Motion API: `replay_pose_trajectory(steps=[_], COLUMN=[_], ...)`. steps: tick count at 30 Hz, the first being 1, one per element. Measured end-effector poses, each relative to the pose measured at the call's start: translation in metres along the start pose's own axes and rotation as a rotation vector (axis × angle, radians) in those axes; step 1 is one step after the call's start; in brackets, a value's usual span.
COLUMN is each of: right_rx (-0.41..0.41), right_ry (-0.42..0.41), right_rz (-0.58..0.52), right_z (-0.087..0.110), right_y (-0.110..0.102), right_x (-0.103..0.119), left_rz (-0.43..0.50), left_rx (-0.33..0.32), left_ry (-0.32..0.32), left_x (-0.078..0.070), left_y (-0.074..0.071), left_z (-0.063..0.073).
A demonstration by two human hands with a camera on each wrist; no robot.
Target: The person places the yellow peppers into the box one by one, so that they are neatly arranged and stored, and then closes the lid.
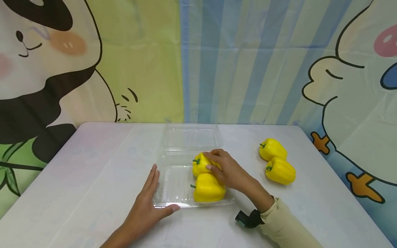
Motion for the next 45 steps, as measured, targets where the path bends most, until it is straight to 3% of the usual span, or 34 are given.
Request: replay_pose_trajectory(steps=[21,29,45], right_rx=[-0.014,-0.023,-0.035], right_ry=[0.013,0.024,-0.049], right_rz=[-0.051,-0.015,0.004], right_z=[-0.002,-0.004,-0.003], right_y=[0.01,0.011,0.007], right_x=[-0.008,-0.007,-0.008], left_rz=[0.0,-0.008,-0.031], left_rx=[0.006,0.005,0.002], left_ry=[-0.022,-0.016,-0.013], left_x=[0.002,0.002,0.001], left_y=[0.001,0.001,0.0], left_z=[0.0,0.0,-0.001])
Point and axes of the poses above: each hand's wrist, its own z-axis away from the middle knuckle, its own y-axis out of the palm, x = y × z, the point moved 3 cm from there along -z, towards the middle knuckle, and after that the axes turned 8 degrees about z, right-handed, at the moved point
